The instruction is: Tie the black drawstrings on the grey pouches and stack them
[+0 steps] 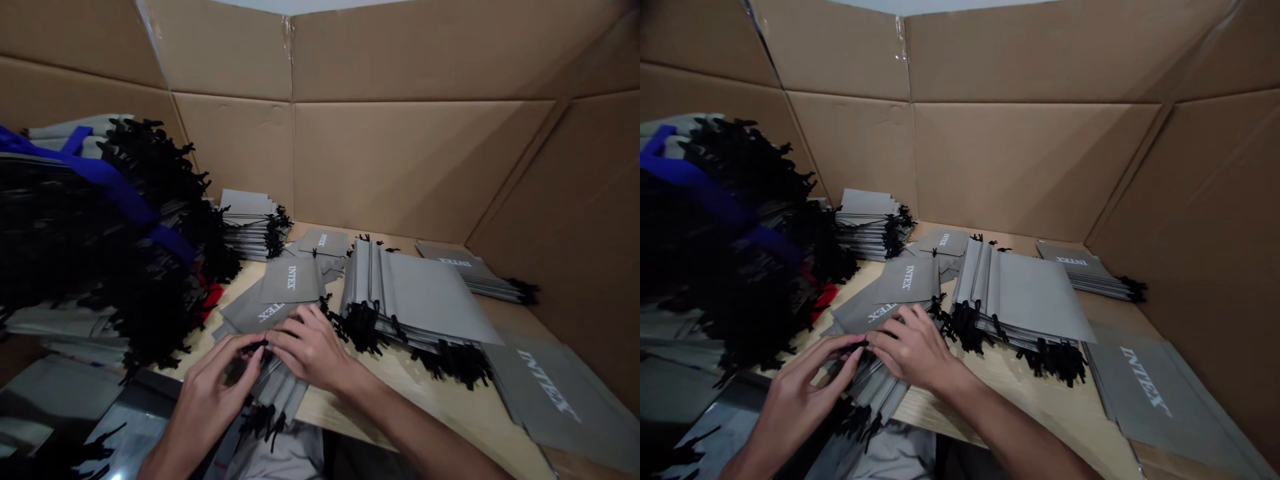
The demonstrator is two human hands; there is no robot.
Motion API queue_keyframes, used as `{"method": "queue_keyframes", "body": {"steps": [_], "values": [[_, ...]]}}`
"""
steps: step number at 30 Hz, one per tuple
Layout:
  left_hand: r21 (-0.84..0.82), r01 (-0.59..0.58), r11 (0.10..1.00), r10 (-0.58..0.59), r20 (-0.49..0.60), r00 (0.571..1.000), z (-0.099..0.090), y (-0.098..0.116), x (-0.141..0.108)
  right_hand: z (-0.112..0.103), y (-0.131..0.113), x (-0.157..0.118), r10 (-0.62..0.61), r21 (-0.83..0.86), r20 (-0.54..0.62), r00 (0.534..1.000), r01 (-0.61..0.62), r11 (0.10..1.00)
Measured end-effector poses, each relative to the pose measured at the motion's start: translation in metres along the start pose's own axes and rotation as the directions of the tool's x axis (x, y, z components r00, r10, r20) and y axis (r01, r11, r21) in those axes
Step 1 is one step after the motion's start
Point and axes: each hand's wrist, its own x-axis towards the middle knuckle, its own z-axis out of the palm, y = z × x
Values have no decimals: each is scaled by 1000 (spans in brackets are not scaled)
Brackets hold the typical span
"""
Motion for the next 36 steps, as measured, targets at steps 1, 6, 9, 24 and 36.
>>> {"method": "queue_keyframes", "body": {"steps": [1,6,9,24,36], "values": [[-16,26,1000,-26,1,1000,0,-2,-1,0,0,0,1,-11,12,1000,-1,1000],[-102,104,989,-106,-14,994,3,-8,-4,-2,-1,-1,13,-19,40,999,-12,1000],[-120,109,987,-112,-14,994,3,-7,-3,-4,-2,1,7,-19,35,999,-6,1000],[-478,373,795,-367,112,924,8,0,10,-1,10,-1,-248,-125,98,964,259,958],[-457,431,778,-404,161,901,7,-5,6,-4,13,-10,-238,-184,95,967,252,950]]}}
